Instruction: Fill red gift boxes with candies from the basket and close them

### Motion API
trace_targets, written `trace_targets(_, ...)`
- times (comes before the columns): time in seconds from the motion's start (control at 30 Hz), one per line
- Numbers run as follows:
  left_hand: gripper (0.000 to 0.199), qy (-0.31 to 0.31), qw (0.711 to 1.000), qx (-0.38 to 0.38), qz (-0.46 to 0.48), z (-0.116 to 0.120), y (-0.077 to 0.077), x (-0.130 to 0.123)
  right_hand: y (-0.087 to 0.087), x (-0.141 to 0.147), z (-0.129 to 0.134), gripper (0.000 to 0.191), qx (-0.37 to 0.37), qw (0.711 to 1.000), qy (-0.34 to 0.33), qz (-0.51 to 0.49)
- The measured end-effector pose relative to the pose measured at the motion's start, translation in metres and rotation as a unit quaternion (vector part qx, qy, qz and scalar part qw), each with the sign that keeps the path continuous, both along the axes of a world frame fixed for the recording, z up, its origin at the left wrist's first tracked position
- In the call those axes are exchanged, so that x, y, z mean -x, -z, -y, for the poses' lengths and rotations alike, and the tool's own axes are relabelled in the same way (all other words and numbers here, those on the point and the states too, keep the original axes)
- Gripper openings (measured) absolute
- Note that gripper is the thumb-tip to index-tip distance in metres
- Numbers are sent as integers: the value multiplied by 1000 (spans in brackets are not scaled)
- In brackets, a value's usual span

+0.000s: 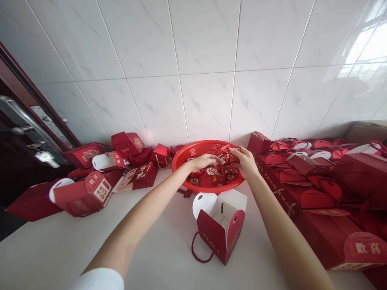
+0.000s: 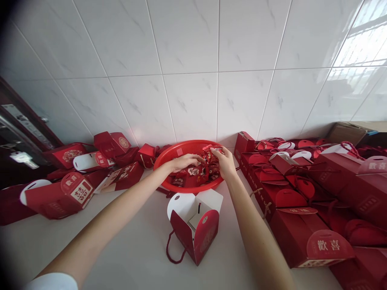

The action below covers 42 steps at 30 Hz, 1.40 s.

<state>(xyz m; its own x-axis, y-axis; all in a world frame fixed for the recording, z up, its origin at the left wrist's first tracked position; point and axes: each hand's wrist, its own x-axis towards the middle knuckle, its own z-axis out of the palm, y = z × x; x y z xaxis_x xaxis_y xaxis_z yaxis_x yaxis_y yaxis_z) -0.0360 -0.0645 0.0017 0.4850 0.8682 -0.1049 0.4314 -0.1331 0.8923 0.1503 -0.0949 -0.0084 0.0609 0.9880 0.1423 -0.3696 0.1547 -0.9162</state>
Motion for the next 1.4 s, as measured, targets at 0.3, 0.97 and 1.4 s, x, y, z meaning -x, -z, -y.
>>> trace_targets(0.3,40,-57,996,-19,71,-7,5,1,-3,1,2,31,18,1000,8,-7)
trace_targets(0.97,48,-86,980,-131,121,-11,5,4,-5,2,6,34,18,999,-4,-29)
trace_targets(1.4,49,69,991,-45,105,86,-29,28,-60,-28,53,29,-103,948,-235,189)
